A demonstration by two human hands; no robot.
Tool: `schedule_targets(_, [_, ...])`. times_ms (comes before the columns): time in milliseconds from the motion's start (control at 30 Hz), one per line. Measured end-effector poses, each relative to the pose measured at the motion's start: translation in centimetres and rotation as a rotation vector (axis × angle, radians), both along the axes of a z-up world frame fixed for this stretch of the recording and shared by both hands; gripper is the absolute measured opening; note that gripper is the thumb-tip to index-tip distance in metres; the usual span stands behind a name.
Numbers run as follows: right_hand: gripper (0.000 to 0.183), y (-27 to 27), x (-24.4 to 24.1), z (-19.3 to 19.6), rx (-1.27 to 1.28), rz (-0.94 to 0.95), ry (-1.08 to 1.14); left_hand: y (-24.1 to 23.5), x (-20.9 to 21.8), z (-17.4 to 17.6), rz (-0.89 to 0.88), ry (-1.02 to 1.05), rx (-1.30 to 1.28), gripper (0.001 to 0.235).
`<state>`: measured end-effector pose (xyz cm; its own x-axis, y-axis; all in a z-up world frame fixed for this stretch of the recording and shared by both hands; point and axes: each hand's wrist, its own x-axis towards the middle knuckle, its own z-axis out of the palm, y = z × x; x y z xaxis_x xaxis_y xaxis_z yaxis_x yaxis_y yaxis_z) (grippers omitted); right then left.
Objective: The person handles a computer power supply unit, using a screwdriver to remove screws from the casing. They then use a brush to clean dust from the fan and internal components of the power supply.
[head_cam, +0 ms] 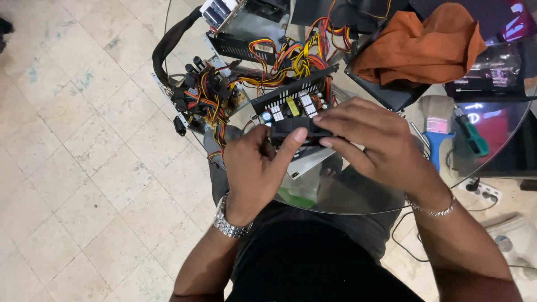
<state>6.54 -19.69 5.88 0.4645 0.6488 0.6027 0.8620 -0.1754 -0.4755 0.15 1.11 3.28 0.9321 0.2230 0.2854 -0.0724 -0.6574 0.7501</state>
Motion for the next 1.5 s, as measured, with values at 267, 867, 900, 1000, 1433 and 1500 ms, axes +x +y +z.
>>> schedule_targets(267, [0.025, -0.2, 3.1, 0.5, -0.032, 0.22, 0.172, 1.2, -1.0, 0.3, -0.236, -0.143, -0.13, 0.037])
schedule_targets(867, [0.025, -2.6, 1.1, -3.5, 0.004, 0.048, 0.116, 0.5, -1.5, -4.6, -0.472, -0.297, -0.103, 0.035])
schedule_targets(900, [0.023, -2.5, 1.0, -3.8, 0.056, 0.029, 0.14, 0.2, -1.3, -4.7, -0.465, -0.313, -0.124, 0.032])
schedule_targets(1000, [0.025, -2.3, 1.1, -4.8, 0.156, 0.004, 0.148, -0.2, -1.0, -5.2, -0.439, -0.314, -0.17, 0.032])
schedule_targets(1433, [0.014, 0.2, 3.7, -1.2, 0.153, -0.069, 0.299, 0.8, 1.8, -0.2, -0.202, -0.051, -0.543, 0.027])
schedule_targets(1500, [0.013, 0.4, 4.0, -1.5, 0.151, -0.075, 0.36, 0.7, 1.8, -0.2, -0.189, -0.048, -0.583, 0.027])
